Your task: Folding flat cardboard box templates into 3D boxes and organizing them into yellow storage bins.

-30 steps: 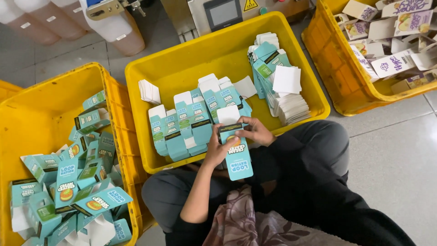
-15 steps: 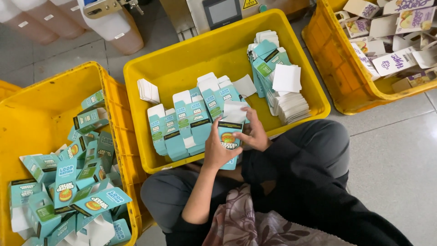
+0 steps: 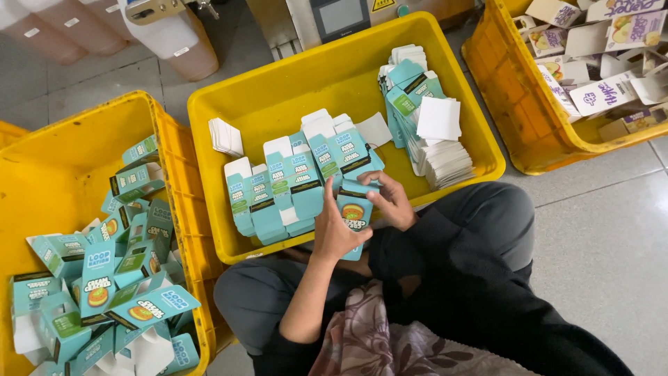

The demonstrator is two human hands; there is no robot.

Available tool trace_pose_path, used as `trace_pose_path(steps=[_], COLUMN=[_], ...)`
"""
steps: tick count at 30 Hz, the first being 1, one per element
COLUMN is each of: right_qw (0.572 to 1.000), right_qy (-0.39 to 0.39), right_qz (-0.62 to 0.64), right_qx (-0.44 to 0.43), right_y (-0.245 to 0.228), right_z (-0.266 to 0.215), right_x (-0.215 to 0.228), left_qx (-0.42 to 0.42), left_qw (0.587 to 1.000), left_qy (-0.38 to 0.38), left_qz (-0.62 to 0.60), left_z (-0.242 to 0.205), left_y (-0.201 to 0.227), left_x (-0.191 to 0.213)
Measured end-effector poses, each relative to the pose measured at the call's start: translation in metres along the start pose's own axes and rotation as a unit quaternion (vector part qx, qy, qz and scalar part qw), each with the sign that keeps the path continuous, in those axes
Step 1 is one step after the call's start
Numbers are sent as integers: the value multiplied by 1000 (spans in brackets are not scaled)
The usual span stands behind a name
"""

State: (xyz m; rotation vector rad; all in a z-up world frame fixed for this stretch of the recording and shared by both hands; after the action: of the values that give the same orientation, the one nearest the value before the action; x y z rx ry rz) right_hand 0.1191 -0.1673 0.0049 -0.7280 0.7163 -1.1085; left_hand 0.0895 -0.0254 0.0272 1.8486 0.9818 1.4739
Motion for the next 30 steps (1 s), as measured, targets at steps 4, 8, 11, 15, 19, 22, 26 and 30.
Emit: trace_pose_path(steps=[4, 8, 11, 15, 19, 22, 26, 30], right_qw=[997, 995, 996, 997, 997, 994, 987, 991], right_qy=[44, 42, 20, 4, -56, -83, -110, -101], right_qz=[-8, -17, -35, -49, -49, -61, -107, -74], right_qx=[-65, -88, -78, -57, 8, 36, 48, 37], right_y=[5, 0, -3, -13, -25, -28, -39, -45], right_z=[0, 1, 6, 10, 18, 21, 29, 33], right_x=[10, 10, 5, 2, -4, -5, -9, -20], left_qx=[-9, -22, -18, -16, -32, -39, -47, -47], left_qw=[1000, 999, 999, 999, 998, 998, 997, 998], left_qy=[3, 11, 5, 4, 14, 23, 36, 32], left_qz=[30, 35, 40, 48, 44, 41, 43, 31], left_z=[-6, -9, -3, -2, -2, -2, -2, -4], left_y=[6, 9, -2, -11, -9, -5, 0, 2], left_x=[-1, -2, -9, -14, -13, -8, -6, -2])
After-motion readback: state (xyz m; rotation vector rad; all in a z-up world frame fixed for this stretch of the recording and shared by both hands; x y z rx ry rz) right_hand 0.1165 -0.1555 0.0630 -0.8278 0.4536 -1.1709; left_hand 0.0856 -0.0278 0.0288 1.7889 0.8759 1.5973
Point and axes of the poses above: each hand's wrist, its own z-axis towards the middle knuckle, its own x-axis out of the back of the hand, y = z × x, the point moved 10 cm from there along z, towards the middle knuckle, and after that the axes turned 15 degrees about x, right-handed, at the moved point
